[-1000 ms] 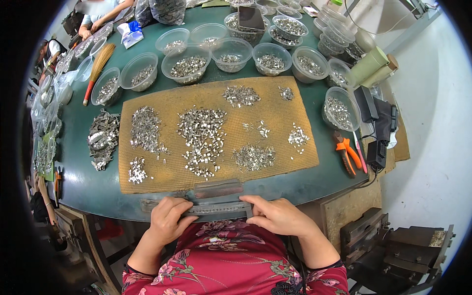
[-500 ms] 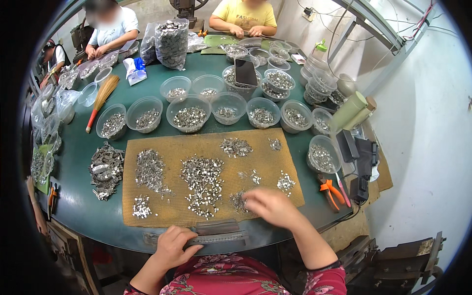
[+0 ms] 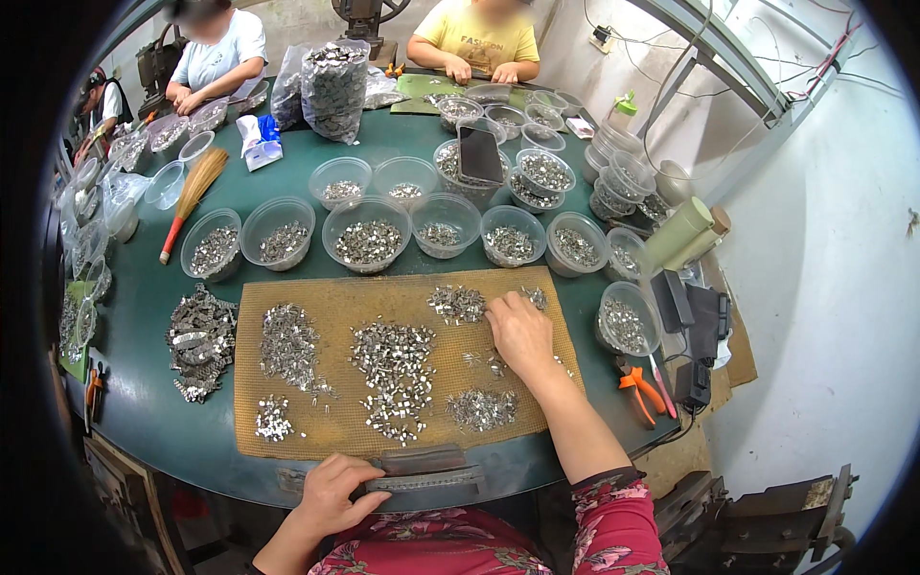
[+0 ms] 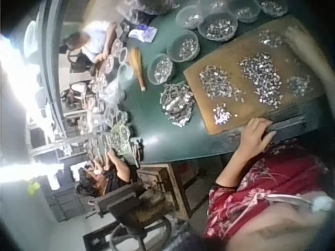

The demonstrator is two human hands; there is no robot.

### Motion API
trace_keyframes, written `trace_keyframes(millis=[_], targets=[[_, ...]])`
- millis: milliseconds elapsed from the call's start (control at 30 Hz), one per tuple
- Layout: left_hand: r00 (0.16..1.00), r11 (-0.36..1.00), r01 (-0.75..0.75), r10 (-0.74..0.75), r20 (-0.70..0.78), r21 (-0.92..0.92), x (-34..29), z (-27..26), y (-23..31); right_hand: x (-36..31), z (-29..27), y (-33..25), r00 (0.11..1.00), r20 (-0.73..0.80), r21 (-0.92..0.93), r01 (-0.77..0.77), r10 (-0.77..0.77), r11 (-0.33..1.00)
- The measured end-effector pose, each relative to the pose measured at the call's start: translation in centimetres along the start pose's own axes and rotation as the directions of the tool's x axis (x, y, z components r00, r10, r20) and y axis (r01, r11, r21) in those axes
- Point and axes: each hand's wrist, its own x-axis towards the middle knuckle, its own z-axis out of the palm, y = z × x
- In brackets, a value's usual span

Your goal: The person sorts small metal parts by hand into different piles on a mesh screen, separating them by type or size.

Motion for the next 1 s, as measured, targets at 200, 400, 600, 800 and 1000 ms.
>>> trace_keyframes(millis=[200,400,600,800,1000], targets=[[1.000,1.000,0.022,-0.022,0.012,-0.003,0.1,-0.1,0.2,-1.8,-1.4,-0.5,0.977,-0.078,0.123,0.207,-0.199,0.971],[1.000,1.000,0.016,-0.016,0.008,0.001,0.1,-0.1,0.3,-2.6,-2.1,-0.7,0.963,-0.122,0.181,0.259,-0.240,0.949],[0.999,0.999,0.033,-0.034,0.017,0.017,0.0,0.0,0.4,-2.9,-2.4,0.3,0.999,-0.033,0.237,0.044,-0.037,0.971],[1.000,1.000,0.004,-0.004,0.014,0.022,0.2,-0.1,0.1,-3.2,-3.3,0.7,0.994,-0.013,0.158,0.112,-0.111,0.981],[0.999,0.999,0.044,-0.043,0.020,-0.018,-0.2,-1.3,0.5,-3.1,-2.7,0.2,1.000,-0.022,0.321,0.022,-0.016,0.947]])
